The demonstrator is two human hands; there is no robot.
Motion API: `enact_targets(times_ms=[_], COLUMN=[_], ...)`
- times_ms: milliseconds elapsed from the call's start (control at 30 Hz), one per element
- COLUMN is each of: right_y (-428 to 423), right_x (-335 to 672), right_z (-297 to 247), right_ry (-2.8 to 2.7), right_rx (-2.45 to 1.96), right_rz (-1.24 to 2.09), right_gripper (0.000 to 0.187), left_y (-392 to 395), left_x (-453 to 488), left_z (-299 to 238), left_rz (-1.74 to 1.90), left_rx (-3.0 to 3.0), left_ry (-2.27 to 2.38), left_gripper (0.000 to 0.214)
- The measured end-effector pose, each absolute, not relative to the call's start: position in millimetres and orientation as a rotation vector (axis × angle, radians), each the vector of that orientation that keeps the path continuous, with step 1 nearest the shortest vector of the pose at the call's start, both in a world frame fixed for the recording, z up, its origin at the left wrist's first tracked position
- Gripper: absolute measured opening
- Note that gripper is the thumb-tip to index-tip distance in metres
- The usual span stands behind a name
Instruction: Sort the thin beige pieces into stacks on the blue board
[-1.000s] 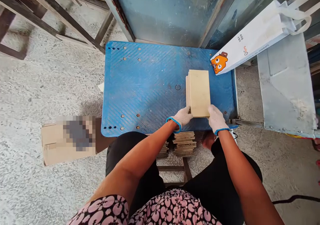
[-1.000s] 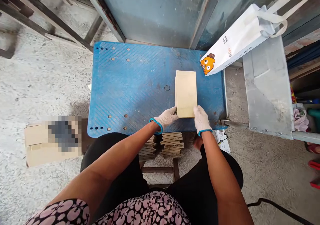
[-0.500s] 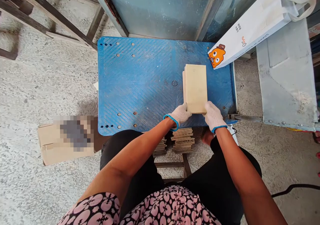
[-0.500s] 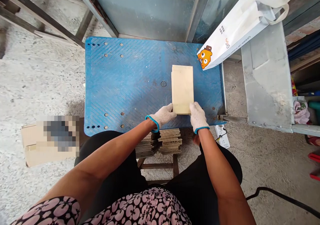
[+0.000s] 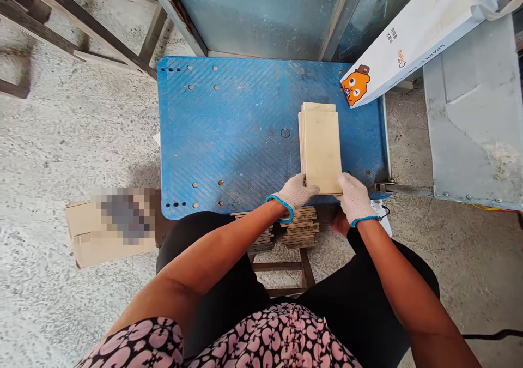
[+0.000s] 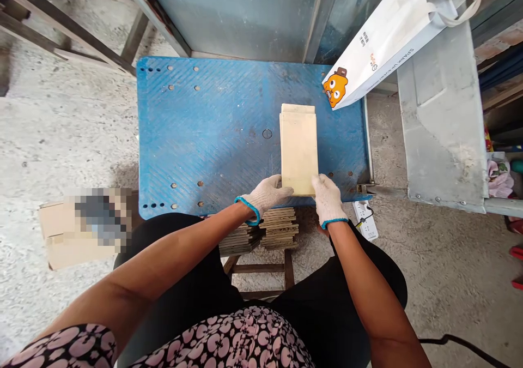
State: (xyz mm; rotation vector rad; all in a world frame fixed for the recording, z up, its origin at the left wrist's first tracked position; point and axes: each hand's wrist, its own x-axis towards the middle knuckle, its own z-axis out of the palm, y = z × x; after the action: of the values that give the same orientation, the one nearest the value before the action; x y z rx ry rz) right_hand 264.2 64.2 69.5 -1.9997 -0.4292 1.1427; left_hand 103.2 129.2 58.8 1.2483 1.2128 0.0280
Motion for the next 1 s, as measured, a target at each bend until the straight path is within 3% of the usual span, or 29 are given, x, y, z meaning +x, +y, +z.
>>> enact_targets(times_ms=[200, 467, 767, 1000], right_y=[67.3, 51.2, 52.0, 58.1], right_x=[253.7, 216.7, 196.5, 200.3], right_z=[69.5, 90.5, 97.4, 71.3], right_ry=[0.027, 0.224, 0.231, 0.280], right_rx=[-1.695, -1.210, -1.187, -1.553], right_rz=[1.160, 1.269, 1.312, 1.011], right_gripper=[0.038, 0.046, 0.048, 0.051], left_y=[134.9, 144.0, 144.2, 126.3], left_x=[103.4, 104.8, 98.3, 104.5], left_z=[67.0, 87.0, 99.8, 99.6], left_rz=[0.044, 0.035, 0.048, 0.029], left_rx=[0.925, 0.815, 0.745, 0.707], left_ry=[1.169, 1.098, 1.076, 1.036], left_gripper=[0.041, 0.041, 0.043, 0.038])
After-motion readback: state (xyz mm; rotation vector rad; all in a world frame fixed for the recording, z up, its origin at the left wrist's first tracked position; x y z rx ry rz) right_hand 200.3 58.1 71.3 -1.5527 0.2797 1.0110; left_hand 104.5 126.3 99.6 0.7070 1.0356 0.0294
